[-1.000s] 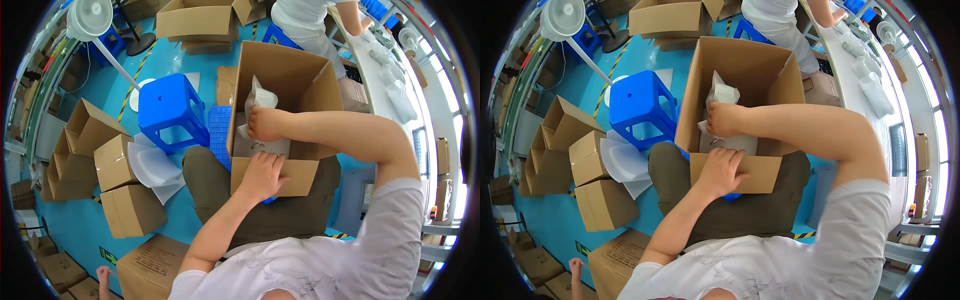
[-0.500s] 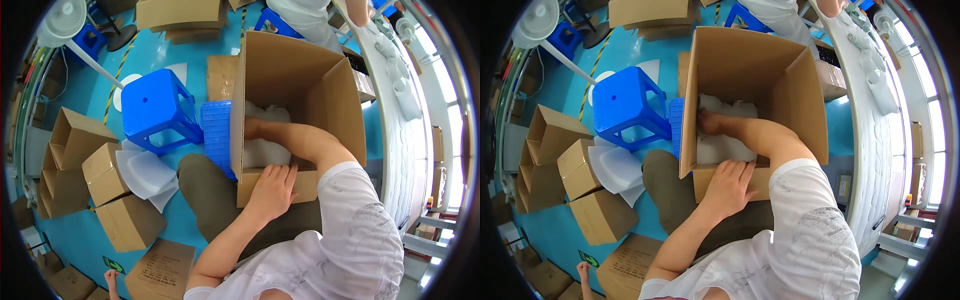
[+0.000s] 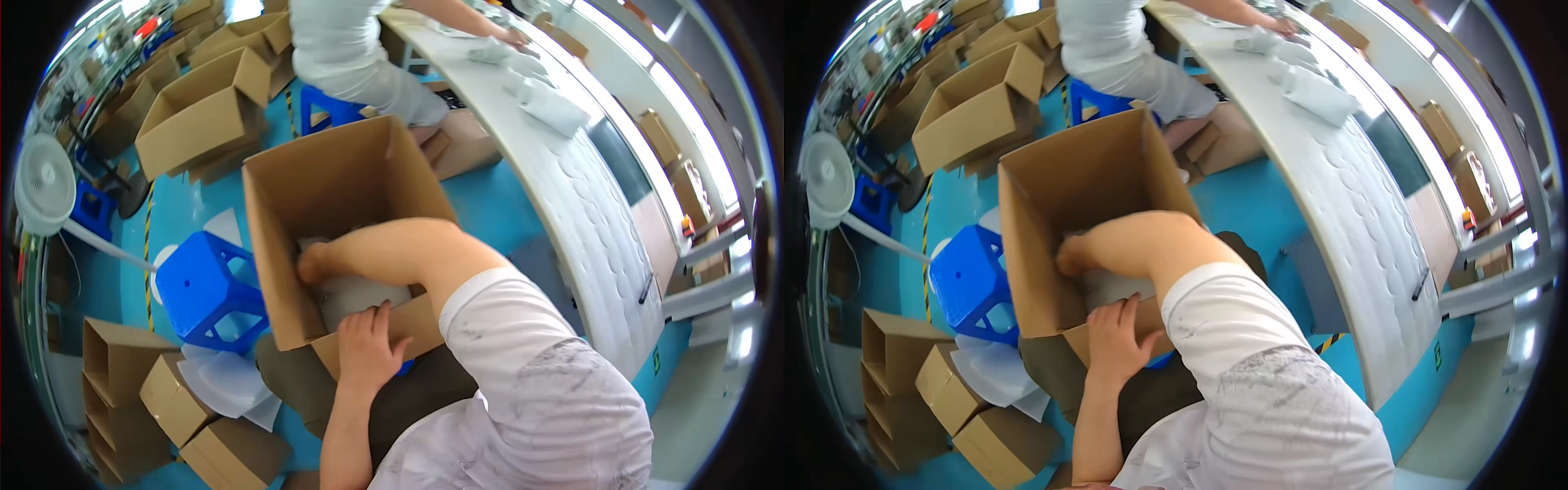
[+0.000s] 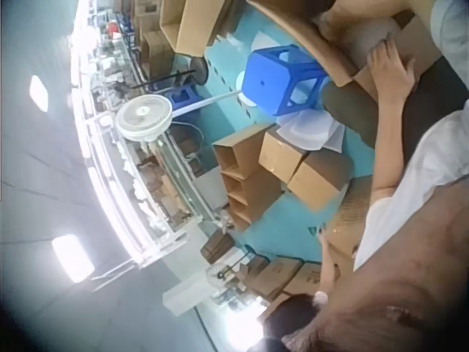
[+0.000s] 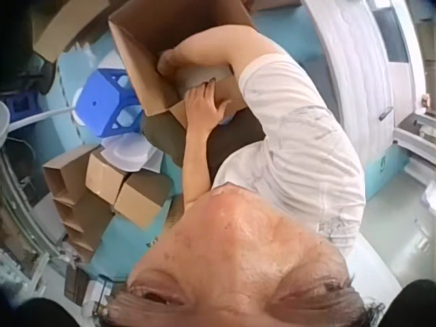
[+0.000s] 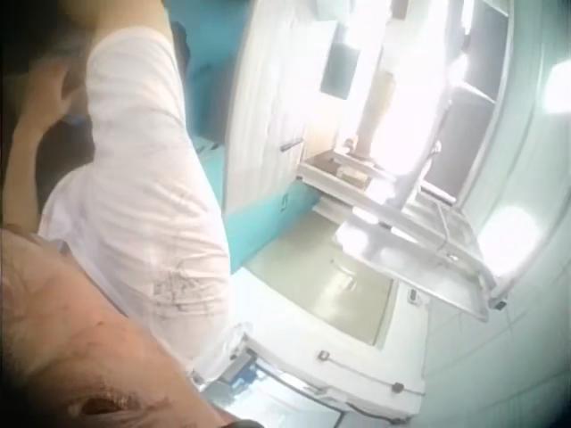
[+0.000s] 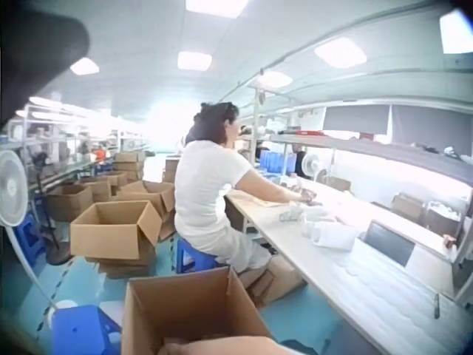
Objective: Packing wrapped components into cardboard boxes with foam padding.
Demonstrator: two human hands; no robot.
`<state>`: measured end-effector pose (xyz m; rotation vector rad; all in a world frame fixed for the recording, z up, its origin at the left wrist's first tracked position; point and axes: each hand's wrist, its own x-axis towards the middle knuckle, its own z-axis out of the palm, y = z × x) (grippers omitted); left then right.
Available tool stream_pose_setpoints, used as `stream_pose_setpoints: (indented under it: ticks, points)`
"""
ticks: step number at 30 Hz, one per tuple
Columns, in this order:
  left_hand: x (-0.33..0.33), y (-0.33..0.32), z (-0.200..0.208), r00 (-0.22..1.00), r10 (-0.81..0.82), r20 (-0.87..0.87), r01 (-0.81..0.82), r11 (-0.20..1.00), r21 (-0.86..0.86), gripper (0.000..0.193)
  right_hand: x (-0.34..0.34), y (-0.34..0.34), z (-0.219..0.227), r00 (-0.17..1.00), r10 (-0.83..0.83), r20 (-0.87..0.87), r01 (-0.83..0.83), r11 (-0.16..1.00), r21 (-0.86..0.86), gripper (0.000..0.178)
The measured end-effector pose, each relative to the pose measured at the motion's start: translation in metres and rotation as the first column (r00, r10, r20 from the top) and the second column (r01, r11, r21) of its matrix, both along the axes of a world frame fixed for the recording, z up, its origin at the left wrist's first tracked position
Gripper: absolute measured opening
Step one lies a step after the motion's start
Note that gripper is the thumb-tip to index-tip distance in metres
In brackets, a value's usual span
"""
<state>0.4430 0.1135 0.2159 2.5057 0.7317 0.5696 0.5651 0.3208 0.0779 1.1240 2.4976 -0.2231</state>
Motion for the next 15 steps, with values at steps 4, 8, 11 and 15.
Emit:
stream_pose_setpoints:
  ticks: [4,8,11,15]
  points:
    - [0.023,-0.002,0.004,0.998,-0.055,0.031,0.052,0.996,0.069,0.071,0.032,0.024,0.134,0.995,-0.016,0.094,0.023,0.997,-0.08,0.02]
    - [0.023,-0.004,0.013,0.998,-0.024,0.063,0.018,0.996,0.092,0.07,0.121,-0.088,0.361,0.957,-0.247,-0.151,0.287,0.885,0.368,0.012]
    - [0.027,-0.007,0.022,0.999,-0.025,0.033,0.022,0.995,0.095,0.07,0.283,-0.116,0.371,0.834,-0.543,-0.103,0.48,0.62,0.62,0.012]
    - [0.035,-0.008,0.026,1.0,-0.024,0.016,0.023,0.996,0.085,0.068,0.513,-0.217,0.319,0.331,-0.937,0.109,0.551,0.286,0.784,0.017]
